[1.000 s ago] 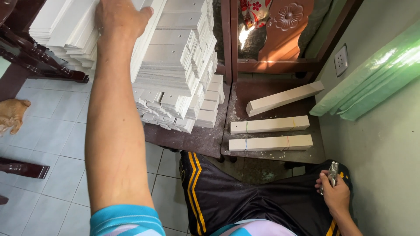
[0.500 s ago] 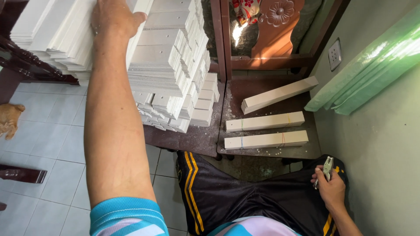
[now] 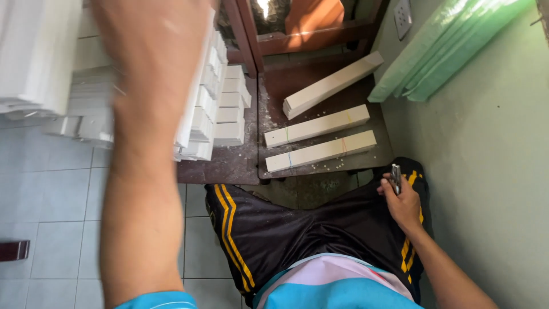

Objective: Using a hand-held hole puncher to create holes in stacks of white cards.

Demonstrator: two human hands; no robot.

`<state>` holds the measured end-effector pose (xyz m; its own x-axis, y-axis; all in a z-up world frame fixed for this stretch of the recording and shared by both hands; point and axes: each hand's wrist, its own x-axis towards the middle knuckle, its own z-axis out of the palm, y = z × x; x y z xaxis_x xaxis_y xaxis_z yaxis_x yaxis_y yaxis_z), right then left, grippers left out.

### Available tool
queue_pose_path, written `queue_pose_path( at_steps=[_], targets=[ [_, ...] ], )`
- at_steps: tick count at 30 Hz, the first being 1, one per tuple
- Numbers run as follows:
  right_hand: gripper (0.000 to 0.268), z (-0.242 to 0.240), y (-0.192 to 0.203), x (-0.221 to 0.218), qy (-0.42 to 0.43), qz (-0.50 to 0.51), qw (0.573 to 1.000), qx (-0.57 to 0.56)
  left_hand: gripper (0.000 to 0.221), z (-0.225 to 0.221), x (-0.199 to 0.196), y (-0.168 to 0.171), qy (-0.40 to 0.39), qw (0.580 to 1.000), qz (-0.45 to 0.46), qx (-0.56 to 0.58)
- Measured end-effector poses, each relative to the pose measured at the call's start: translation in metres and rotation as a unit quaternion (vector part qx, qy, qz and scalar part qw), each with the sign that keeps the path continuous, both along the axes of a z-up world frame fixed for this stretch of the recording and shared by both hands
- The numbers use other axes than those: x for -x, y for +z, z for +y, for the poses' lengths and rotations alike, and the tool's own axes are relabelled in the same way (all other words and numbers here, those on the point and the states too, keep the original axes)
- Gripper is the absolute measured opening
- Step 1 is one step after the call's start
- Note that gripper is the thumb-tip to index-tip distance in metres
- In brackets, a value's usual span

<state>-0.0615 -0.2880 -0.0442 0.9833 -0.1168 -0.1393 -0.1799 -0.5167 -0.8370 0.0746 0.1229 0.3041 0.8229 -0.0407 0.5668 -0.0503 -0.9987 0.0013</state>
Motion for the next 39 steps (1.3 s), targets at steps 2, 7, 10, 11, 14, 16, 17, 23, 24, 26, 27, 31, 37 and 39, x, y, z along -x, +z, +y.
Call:
queue_pose_path(
  at_steps=[2, 7, 10, 11, 14, 16, 17, 23, 24, 26, 27, 31, 37, 39],
  targets=[
    [0.019, 0.0, 0.001, -0.001, 0.005, 0.003, 1.0, 0.022, 0.071, -0.035, 0.005, -0.022, -0.057, 0.998, -0.033, -0.013],
    [0.022, -0.005, -0.005, -0.006, 0.015, -0.012, 1.0, 0.002, 0.064, -0.079, -0.02, -0.158, -0.129, 0.982, 0.119, 0.072],
    [0.022, -0.006, -0.01, -0.009, 0.004, -0.002, 1.0, -0.007, 0.073, -0.072, -0.058, -0.252, -0.062, 0.952, 0.284, 0.089],
    [0.022, -0.005, -0.007, -0.011, -0.001, 0.0, 1.0, -0.006, 0.073, -0.071, -0.069, -0.273, -0.067, 0.952, 0.286, 0.089],
    [0.024, -0.005, -0.002, -0.011, -0.005, 0.027, 1.0, 0.012, 0.08, -0.076, -0.091, -0.323, -0.026, 0.931, 0.355, 0.078],
    [0.023, -0.006, -0.003, -0.015, -0.002, 0.035, 0.999, 0.006, 0.08, -0.084, -0.101, -0.334, 0.015, 0.907, 0.408, 0.1],
    [0.023, -0.006, -0.002, -0.019, -0.008, 0.037, 0.999, 0.008, 0.08, -0.085, -0.11, -0.341, 0.01, 0.907, 0.41, 0.1],
    [0.02, -0.006, -0.004, -0.026, -0.012, 0.041, 0.999, 0.02, 0.09, -0.087, -0.143, -0.388, 0.015, 0.888, 0.454, 0.076],
    [0.02, -0.007, -0.006, -0.026, -0.008, 0.045, 0.999, 0.027, 0.087, -0.086, -0.147, -0.399, 0.002, 0.896, 0.438, 0.08],
    [0.02, -0.01, -0.012, -0.027, -0.004, 0.052, 0.998, 0.036, 0.084, -0.084, -0.154, -0.417, -0.011, 0.901, 0.424, 0.085],
    [0.019, -0.012, -0.015, -0.028, 0.003, 0.028, 0.999, 0.031, 0.071, -0.083, -0.156, -0.423, -0.024, 0.902, 0.419, 0.101],
    [0.017, -0.011, -0.018, -0.03, 0.017, -0.009, 0.999, 0.025, 0.051, -0.078, -0.148, -0.404, -0.051, 0.897, 0.413, 0.148],
    [0.014, -0.014, -0.028, -0.03, 0.023, -0.033, 0.999, 0.035, 0.049, -0.074, -0.145, -0.377, -0.05, 0.876, 0.432, 0.208],
    [0.012, -0.013, -0.025, -0.028, 0.016, -0.03, 0.999, 0.036, 0.05, -0.075, -0.143, -0.367, -0.053, 0.866, 0.444, 0.224]
  ],
)
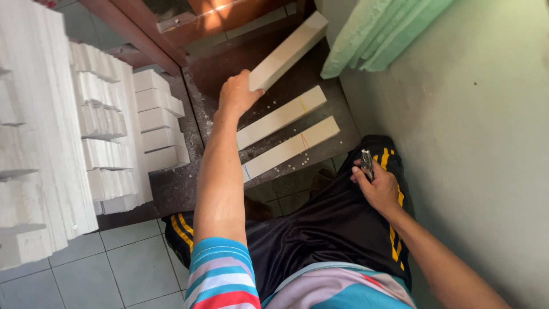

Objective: Using a hand-held hole puncher to create holes in stacks of white cards.

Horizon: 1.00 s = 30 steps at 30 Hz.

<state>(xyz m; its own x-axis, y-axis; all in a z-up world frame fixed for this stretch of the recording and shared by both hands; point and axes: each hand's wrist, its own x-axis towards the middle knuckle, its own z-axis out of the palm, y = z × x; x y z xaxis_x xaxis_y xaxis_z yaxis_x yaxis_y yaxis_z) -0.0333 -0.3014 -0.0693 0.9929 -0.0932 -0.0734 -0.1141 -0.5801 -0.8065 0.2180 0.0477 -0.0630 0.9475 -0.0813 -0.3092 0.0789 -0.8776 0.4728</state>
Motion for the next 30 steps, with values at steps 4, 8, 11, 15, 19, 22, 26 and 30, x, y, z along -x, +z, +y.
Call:
queue_pose_path(
  at_steps=[4, 8, 11, 15, 19, 22, 26, 30],
  targets=[
    [0.009, 0.003, 0.003, 0.0, -0.011, -0.007, 1.0, -0.017, 0.052, 0.003, -0.001, -0.002, 0.015, 1.0, 0.004, 0.006],
    [0.009, 0.003, 0.007, 0.0, -0.01, 0.006, 1.0, -0.02, 0.051, 0.005, -0.002, -0.006, 0.023, 1.0, -0.002, -0.001],
    [0.01, 0.001, 0.006, -0.001, -0.005, 0.012, 1.0, -0.013, 0.048, 0.009, -0.003, -0.008, 0.032, 0.999, -0.019, 0.004],
    [0.021, 0.001, 0.005, -0.001, 0.0, 0.048, 0.999, 0.025, 0.041, 0.009, 0.0, 0.017, 0.045, 0.997, -0.067, -0.009],
    [0.03, 0.003, 0.009, -0.001, -0.007, 0.085, 0.995, 0.045, 0.048, 0.01, 0.025, 0.056, 0.078, 0.99, -0.115, -0.032],
    [0.012, 0.0, 0.006, 0.002, 0.008, 0.002, 1.0, -0.014, 0.048, 0.011, 0.076, 0.08, 0.123, 0.982, -0.132, 0.047],
    [0.013, 0.0, 0.006, 0.006, 0.004, -0.005, 1.0, -0.027, 0.089, -0.003, 0.169, 0.118, 0.199, 0.967, -0.016, 0.156],
    [0.014, 0.001, 0.011, 0.009, 0.019, -0.008, 1.0, -0.021, 0.076, -0.02, 0.243, 0.094, 0.422, 0.805, 0.044, 0.415]
  ],
)
